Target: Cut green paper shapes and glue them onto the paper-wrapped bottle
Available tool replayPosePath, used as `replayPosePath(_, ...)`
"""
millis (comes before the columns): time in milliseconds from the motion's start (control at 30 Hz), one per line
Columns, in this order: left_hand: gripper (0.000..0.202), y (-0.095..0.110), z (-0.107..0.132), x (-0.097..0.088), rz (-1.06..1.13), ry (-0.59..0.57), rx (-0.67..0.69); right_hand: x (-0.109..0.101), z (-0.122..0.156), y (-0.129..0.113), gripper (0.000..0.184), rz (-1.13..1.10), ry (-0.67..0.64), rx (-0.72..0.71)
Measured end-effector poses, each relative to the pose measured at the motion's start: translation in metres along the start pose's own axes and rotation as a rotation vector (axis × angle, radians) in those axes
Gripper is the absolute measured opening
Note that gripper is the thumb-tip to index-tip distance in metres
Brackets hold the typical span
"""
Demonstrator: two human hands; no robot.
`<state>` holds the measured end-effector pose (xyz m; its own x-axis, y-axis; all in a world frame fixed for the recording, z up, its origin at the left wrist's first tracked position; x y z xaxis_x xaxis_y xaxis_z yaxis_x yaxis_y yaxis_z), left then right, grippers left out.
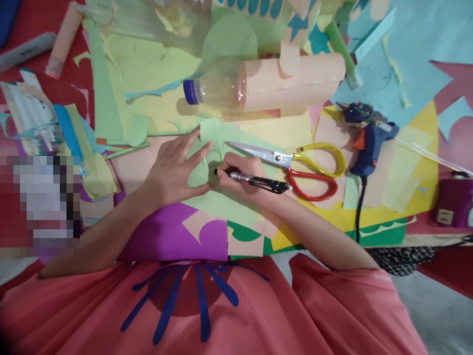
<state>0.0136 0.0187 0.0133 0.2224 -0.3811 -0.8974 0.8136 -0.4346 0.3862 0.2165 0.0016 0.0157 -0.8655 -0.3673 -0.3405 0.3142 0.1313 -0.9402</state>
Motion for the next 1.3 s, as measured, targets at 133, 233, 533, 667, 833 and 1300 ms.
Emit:
replayPosePath(133,0.082,-0.0016,0.0000,0.0010,-0.003,0.000,0.012,-0.0005,-0.0004,0.0001,0.016,-0.041,-0.069,-0.042)
replayPosePath(233,0.077,-0.0033,0.0006,0.0017,0.009,0.018,0.031,-0.0041,0.0008,0.0015,0.018,-0.102,-0.153,-0.078)
replayPosePath(533,0.054,-0.0017,0.0018,0.0003,-0.008,0.086,0.033,-0.0044,0.0023,0.0041,0.019,-0.060,-0.100,-0.003)
replayPosePath(667,0.053,-0.0005,0.0002,0.0007,-0.017,0.075,0.013,-0.0028,0.0009,0.0037,0.017,-0.051,-0.084,-0.040)
replayPosePath(833,0.055,-0.0024,-0.0011,0.0025,-0.015,0.083,0.026,-0.0036,-0.0016,-0.0016,0.022,-0.143,-0.186,-0.015)
replayPosePath(1300,0.055,-0.0027,0.0002,0.0030,-0.029,0.099,0.022,0.0012,0.0038,-0.0041,0.037,-0.003,-0.059,-0.022)
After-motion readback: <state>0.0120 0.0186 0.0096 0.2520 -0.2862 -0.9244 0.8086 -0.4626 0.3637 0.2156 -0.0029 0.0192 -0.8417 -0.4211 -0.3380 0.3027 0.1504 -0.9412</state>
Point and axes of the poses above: each hand's wrist, its own z-axis away from the middle knuckle, its own x-axis out of the palm, y = z × x, the point moved 1 cm from there along -z, towards the middle knuckle, and after that the axes turned 8 degrees about -x, right-handed, at the moved point
